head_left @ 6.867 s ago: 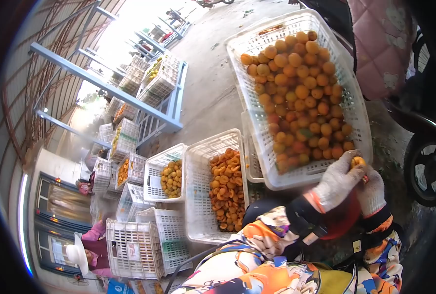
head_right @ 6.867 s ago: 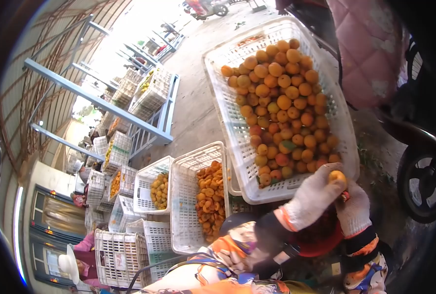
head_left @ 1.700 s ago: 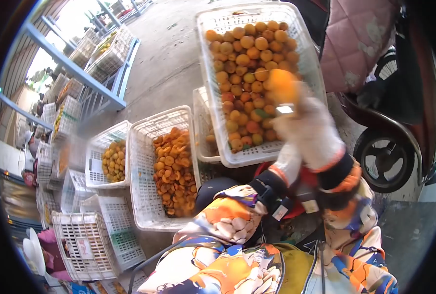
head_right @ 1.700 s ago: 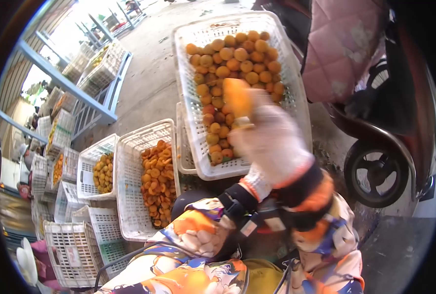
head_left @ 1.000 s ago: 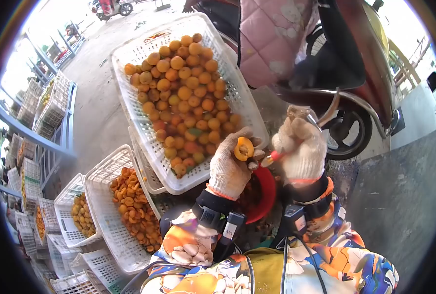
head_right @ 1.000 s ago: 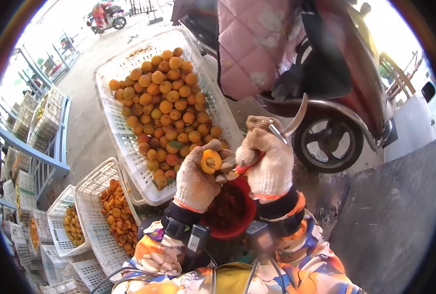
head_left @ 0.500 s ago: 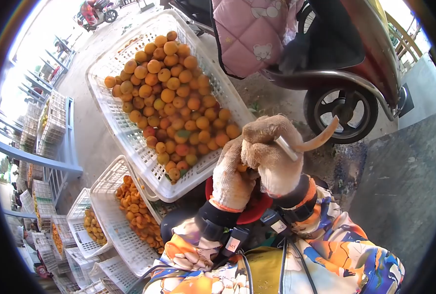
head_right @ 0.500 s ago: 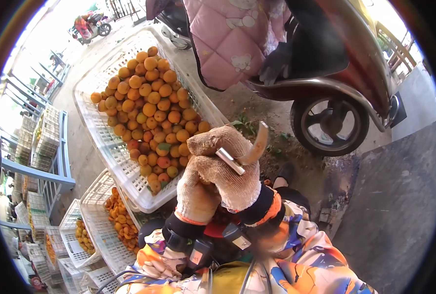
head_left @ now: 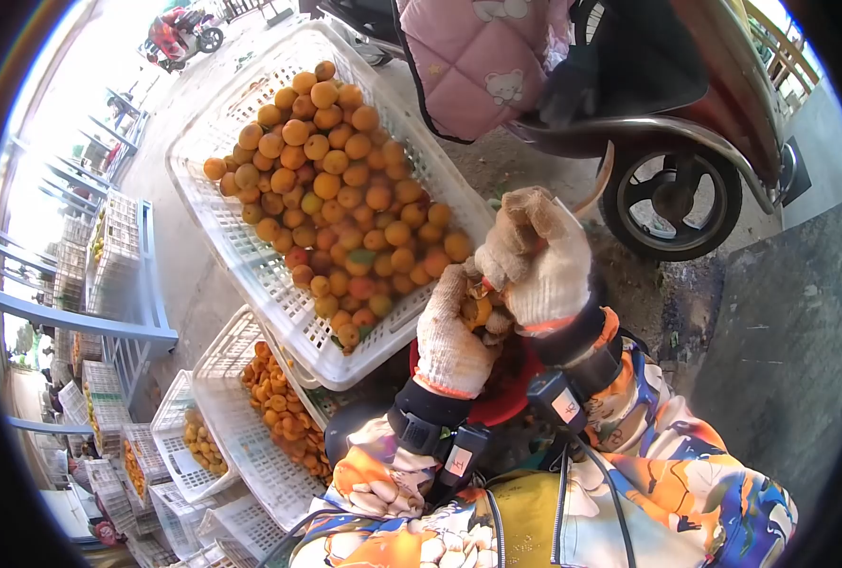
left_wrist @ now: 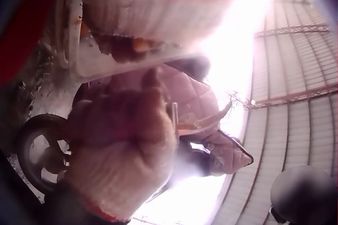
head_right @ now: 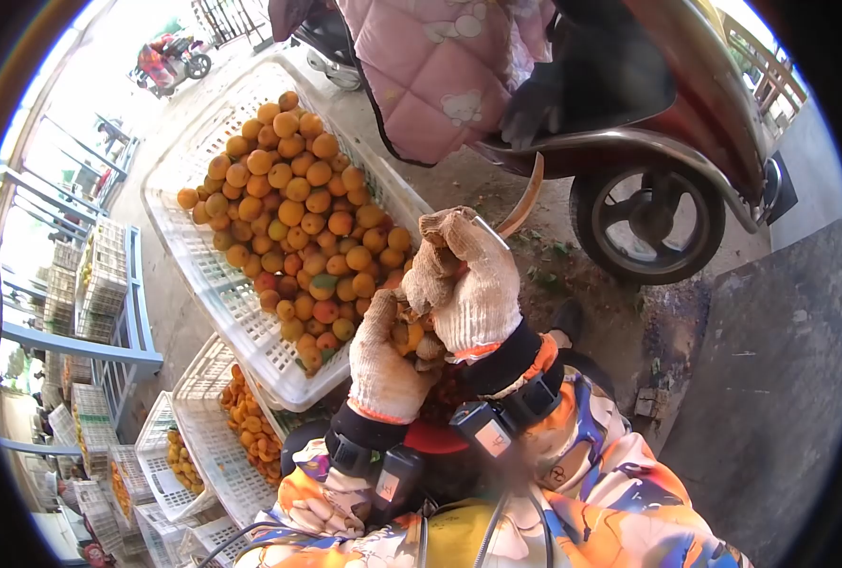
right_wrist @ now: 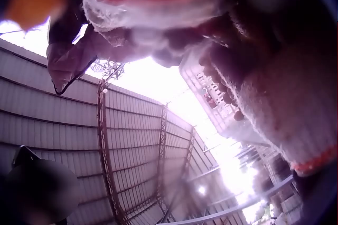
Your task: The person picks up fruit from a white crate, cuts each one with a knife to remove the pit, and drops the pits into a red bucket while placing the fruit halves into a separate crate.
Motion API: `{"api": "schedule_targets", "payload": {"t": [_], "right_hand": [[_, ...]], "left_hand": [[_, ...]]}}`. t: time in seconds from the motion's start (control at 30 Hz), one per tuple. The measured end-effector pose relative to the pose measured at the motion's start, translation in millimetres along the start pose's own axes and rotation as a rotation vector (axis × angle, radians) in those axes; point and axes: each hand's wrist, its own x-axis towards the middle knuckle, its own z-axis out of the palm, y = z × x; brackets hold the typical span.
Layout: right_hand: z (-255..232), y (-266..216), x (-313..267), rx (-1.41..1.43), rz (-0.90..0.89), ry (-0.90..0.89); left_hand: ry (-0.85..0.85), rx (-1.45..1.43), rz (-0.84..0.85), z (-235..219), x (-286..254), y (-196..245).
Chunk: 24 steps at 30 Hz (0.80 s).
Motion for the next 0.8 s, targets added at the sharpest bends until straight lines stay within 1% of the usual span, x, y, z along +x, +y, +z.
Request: {"api": "schedule_targets", "payload": {"t": [0.03,0.07,0.1,0.13,0.17,0.2,0.23,0.3,0.33,0.37,0.43,0.47,0.5,0.57,0.6,0.67,0.7,0.73,0.77,0.8], "right_hand": [[-2.6,-1.1,0.8,0.041,0.036,-0.057],[-2.9,-0.9,0.1,0.042,0.035,-0.057],[-1.9,-0.5,-1.0,0.160,0.133,-0.100],[-0.7,-0.1,-2.7,0.277,0.231,-0.143],[1.7,1.1,-7.3,0.277,0.232,-0.144],[6.4,2.0,-13.3,0.146,0.238,-0.163],[11.9,1.7,-16.7,0.018,0.242,-0.182],[22.6,-11.8,-15.4,-0.348,0.262,-0.062],[17.7,-23.6,-12.7,-0.547,0.352,-0.156],[17.6,-18.2,-14.3,-0.545,0.355,-0.163],[9.5,-2.7,-20.3,-1.047,0.078,-0.324],[-5.1,6.5,-16.3,-1.441,-0.170,-0.436],[0.9,9.9,-23.8,-1.566,-0.111,-0.384],[-3.1,12.7,-25.5,-1.712,0.119,-0.508],[-6.9,12.7,-26.2,-1.707,0.119,-0.510],[-15.1,7.0,-28.9,-1.457,0.300,-0.733],[-15.1,1.5,-27.4,-1.452,0.298,-0.736],[-12.9,-5.9,-24.6,-1.530,0.378,-0.716],[-11.1,-9.7,-23.4,-1.608,0.459,-0.691],[-13.4,-8.7,-25.2,-1.646,0.237,-0.630]], "left_hand": [[-0.132,-0.048,-0.040,-10.9,4.2,1.0],[-0.263,-0.098,-0.079,-16.8,6.1,1.5],[-0.263,-0.096,-0.078,-9.4,2.7,2.7],[-0.108,0.025,0.004,4.8,-2.7,4.8],[0.048,0.145,0.086,14.3,-3.2,7.1],[0.037,-0.172,-0.133,14.7,7.7,10.9],[0.036,-0.167,-0.130,10.2,10.0,12.0],[0.027,-0.044,0.142,-0.7,9.0,15.8],[-0.109,0.002,0.188,-4.1,7.3,20.1],[-0.106,0.003,0.195,-8.0,7.7,19.9],[-0.065,0.282,0.485,-17.4,12.2,12.7],[-0.044,0.423,0.624,-19.7,13.4,10.4],[-0.043,0.425,0.620,-16.6,8.3,13.7],[0.078,0.082,0.260,-6.7,-5.6,25.1],[0.022,-0.038,0.269,-6.4,-1.1,23.9],[0.029,-0.051,0.306,-13.1,4.7,31.2],[0.033,-0.069,0.340,-15.4,5.8,35.7],[0.081,-0.014,0.322,-17.0,4.9,39.2],[0.084,-0.010,0.322,-20.3,4.6,35.9],[0.109,0.612,0.646,-21.4,3.3,29.2]]}}
